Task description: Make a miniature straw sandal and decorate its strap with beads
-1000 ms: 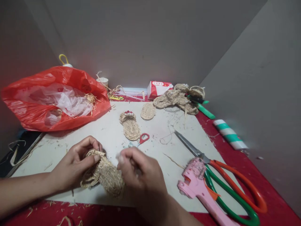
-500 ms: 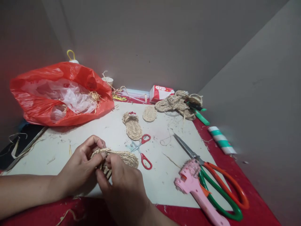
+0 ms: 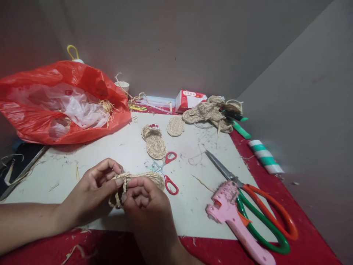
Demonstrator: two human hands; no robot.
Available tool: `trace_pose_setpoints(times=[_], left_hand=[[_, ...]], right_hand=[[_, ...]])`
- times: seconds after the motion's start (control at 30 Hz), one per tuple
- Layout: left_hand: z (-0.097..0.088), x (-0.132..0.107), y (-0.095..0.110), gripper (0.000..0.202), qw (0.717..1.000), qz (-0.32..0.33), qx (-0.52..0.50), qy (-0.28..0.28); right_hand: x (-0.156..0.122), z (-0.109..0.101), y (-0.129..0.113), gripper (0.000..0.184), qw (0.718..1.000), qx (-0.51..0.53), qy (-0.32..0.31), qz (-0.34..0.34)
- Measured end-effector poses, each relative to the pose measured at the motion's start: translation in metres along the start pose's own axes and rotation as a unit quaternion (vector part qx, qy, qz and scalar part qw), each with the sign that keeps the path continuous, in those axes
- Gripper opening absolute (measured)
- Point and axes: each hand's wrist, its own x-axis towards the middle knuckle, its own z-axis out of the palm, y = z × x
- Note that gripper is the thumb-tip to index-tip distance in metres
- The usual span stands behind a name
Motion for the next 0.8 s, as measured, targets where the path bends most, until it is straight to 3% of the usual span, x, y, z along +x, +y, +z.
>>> trace_pose_setpoints(times=[0.13,0.3,0.53,0.67,0.8], left_hand=[[-0.0021,0.0002,0.0001,0.026,0.999,-0.022,-0.016,-0.023],[-0.0013,0.0009,0.0015,0.027,1.000,-0.019,-0.001,-0.006],[0.0009,0.0016,0.0028,0.033,0.999,0.015,0.039,0.032],[-0.0008,0.0012,0.0019,0.026,0.998,-0.025,0.065,0.003],[-0.0012,-0.0003,0.0009,0.014,0.995,0.027,0.096,0.018]], right_hand=[[0.0010,-0.0045,-0.0005,0.019,1.000,-0.004,0.011,0.016],[0.0020,-0.0058,-0.0054,0.012,0.999,-0.010,0.026,0.028],[0.0058,-0.0105,-0.0056,0.014,0.998,-0.057,-0.008,-0.004],[0.0067,-0.0104,-0.0052,0.019,0.998,-0.062,-0.005,-0.005],[0.0076,-0.0105,-0.0031,0.020,0.998,-0.054,-0.011,-0.019]])
